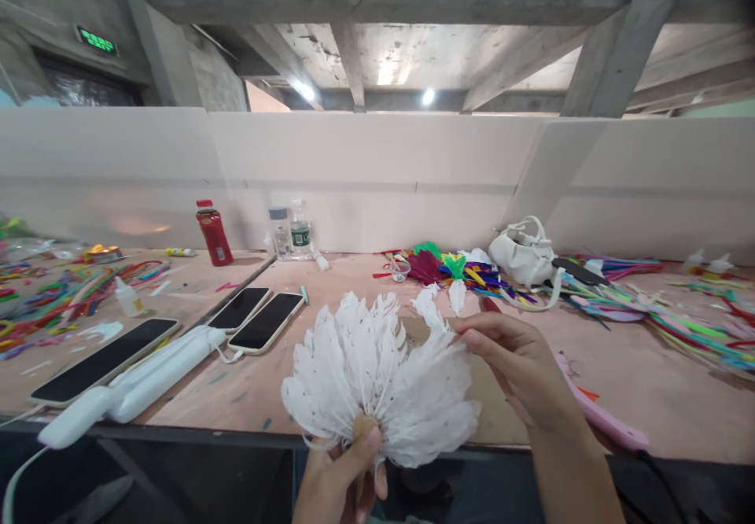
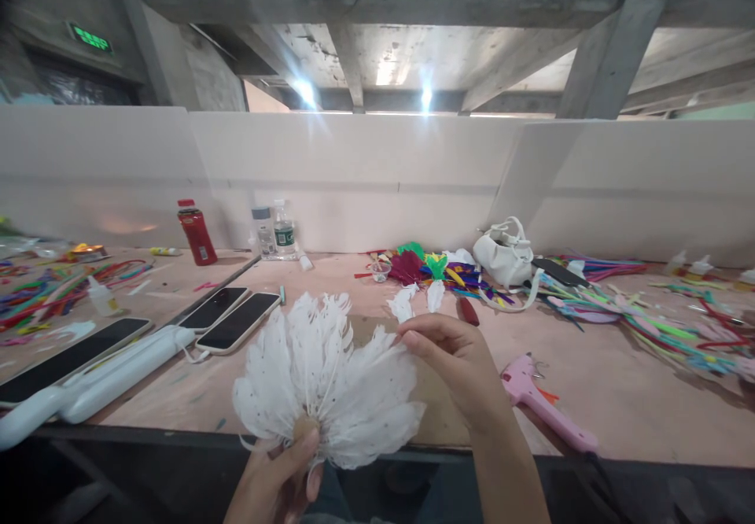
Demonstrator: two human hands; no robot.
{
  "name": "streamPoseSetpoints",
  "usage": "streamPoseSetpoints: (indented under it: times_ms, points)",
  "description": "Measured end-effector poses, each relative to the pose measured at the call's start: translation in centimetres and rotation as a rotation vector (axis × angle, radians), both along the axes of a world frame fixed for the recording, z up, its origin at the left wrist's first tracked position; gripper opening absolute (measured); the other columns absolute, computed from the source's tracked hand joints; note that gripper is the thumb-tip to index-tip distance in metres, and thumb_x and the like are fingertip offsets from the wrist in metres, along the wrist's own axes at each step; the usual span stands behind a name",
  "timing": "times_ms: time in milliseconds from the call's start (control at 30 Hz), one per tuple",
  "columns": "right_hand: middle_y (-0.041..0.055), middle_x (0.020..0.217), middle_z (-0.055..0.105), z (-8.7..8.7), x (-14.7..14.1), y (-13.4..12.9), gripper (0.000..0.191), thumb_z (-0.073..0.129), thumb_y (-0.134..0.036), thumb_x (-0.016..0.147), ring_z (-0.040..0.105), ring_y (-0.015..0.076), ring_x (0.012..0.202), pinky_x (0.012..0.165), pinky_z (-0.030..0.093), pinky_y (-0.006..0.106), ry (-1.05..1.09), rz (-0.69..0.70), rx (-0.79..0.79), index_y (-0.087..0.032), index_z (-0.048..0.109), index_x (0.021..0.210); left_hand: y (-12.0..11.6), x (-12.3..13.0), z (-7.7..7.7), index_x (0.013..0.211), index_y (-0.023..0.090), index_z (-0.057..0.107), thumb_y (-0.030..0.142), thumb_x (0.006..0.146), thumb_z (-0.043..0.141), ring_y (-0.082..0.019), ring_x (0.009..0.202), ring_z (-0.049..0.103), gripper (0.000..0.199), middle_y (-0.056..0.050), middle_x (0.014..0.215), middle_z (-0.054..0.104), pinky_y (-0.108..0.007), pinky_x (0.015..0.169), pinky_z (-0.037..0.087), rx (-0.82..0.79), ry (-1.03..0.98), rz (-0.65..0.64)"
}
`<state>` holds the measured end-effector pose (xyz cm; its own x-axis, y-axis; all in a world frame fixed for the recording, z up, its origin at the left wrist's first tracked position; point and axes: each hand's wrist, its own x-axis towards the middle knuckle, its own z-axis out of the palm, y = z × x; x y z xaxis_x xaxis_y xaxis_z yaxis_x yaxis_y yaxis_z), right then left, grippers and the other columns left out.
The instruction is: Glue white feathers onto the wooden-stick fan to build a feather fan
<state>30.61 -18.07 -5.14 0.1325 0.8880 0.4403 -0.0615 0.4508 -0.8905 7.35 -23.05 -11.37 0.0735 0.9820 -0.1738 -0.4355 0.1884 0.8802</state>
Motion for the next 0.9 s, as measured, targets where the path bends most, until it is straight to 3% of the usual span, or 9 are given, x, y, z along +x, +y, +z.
streamPoseSetpoints:
  times_ms: [200,367,567,700,800,900]
  points:
    - [0.0006,0.080,0.079,-0.7,-0.1,0.1,0.013,0.085,-0.031,0.083,0.073,0.0145,0.076,0.071,0.058,0.020,0.052,0.128,0.185,-0.032,0.082,0.096,0.0,-0.2,0.3,0.070,0.014,0.063,0.060,0.055,0.094,-0.001,0.032,0.032,0.057,0.003,0.043,0.056,-0.008,0.030,0.018,-0.064,-0.020,-0.035]
    - [-0.0010,0.079,0.078,-0.7,-0.2,0.0,0.011,0.083,-0.030,0.086,0.072,0.0125,0.075,0.071,0.056,0.018,0.048,0.185,0.237,-0.034,0.082,0.096,-0.2,-0.3,0.5,0.078,0.015,0.064,0.056,0.057,0.094,0.000,0.033,0.029,0.055,0.005,0.042,0.053,-0.008,0.031,0.012,-0.078,-0.036,-0.055]
    - [0.0021,0.086,0.077,-0.6,0.0,0.9,0.018,0.078,-0.044,0.089,0.068,0.0151,0.078,0.067,0.052,0.020,0.059,0.108,0.080,-0.030,0.081,0.099,-0.3,-0.2,-0.1,0.072,0.015,0.063,0.056,0.061,0.091,-0.002,0.030,0.030,0.051,0.001,0.039,0.055,-0.011,0.030,0.010,-0.032,-0.018,-0.126]
    - [0.0047,0.105,0.075,-0.8,0.1,0.8,0.035,0.077,-0.054,0.086,0.066,0.0209,0.095,0.078,0.052,0.025,-0.024,0.217,-0.008,-0.029,0.079,0.110,-0.3,0.0,-0.3,0.078,0.013,0.067,0.054,0.059,0.092,-0.003,0.030,0.035,0.051,0.000,0.040,0.058,-0.011,0.032,0.019,-0.005,-0.010,-0.090]
    - [0.0035,0.096,0.075,-1.0,-0.2,0.3,0.031,0.081,-0.046,0.083,0.065,0.0207,0.089,0.079,0.051,0.027,-0.094,0.345,-0.113,-0.026,0.080,0.108,-0.2,-0.1,-0.3,0.082,0.012,0.070,0.056,0.059,0.093,-0.003,0.030,0.034,0.054,0.000,0.040,0.057,-0.011,0.031,0.018,-0.010,0.004,-0.088]
    - [0.0028,0.084,0.073,-1.2,-0.7,-0.1,0.022,0.082,-0.039,0.082,0.064,0.0187,0.078,0.070,0.049,0.026,-0.083,0.355,-0.173,-0.022,0.081,0.097,-0.1,-0.1,-0.3,0.080,0.011,0.071,0.056,0.059,0.093,-0.004,0.032,0.038,0.054,0.000,0.040,0.057,-0.012,0.032,0.021,0.007,-0.011,-0.094]
